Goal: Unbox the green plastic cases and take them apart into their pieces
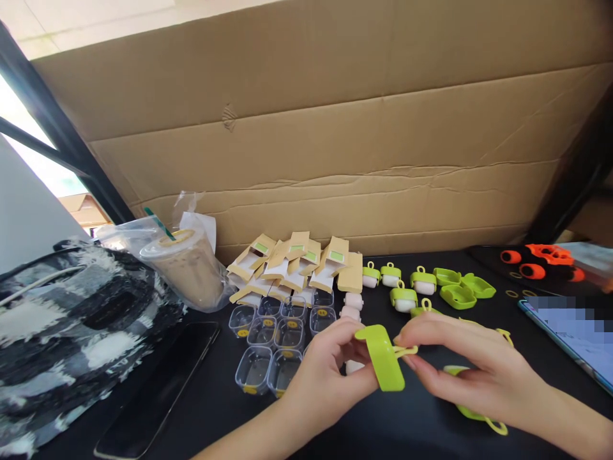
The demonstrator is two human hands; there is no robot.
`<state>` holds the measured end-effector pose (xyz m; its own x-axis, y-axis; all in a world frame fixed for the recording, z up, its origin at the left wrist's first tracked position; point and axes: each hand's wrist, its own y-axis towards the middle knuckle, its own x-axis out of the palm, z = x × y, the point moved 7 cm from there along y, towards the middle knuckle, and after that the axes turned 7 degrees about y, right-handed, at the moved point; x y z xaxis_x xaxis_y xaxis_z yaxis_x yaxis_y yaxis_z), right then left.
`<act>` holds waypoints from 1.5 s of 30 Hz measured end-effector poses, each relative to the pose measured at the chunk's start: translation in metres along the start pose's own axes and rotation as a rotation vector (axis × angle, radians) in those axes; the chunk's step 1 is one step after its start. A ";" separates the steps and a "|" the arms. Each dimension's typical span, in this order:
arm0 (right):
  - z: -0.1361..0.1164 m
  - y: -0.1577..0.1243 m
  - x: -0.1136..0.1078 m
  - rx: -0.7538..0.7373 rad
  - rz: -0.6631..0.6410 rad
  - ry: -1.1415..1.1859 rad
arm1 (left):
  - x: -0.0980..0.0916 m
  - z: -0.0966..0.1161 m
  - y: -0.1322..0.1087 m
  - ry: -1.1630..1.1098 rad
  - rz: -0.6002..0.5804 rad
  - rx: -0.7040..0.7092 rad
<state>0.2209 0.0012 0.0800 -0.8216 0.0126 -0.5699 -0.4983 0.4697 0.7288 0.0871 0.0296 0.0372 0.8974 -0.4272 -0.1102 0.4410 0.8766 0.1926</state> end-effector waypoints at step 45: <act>0.017 -0.009 0.020 0.184 -0.094 0.024 | 0.005 -0.012 0.000 -0.255 -0.035 -0.243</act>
<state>0.2137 0.0128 0.0558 -0.7813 -0.0593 -0.6213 -0.5161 0.6212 0.5897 0.0910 0.0303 0.0252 0.8698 -0.4730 0.1401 0.4832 0.8742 -0.0484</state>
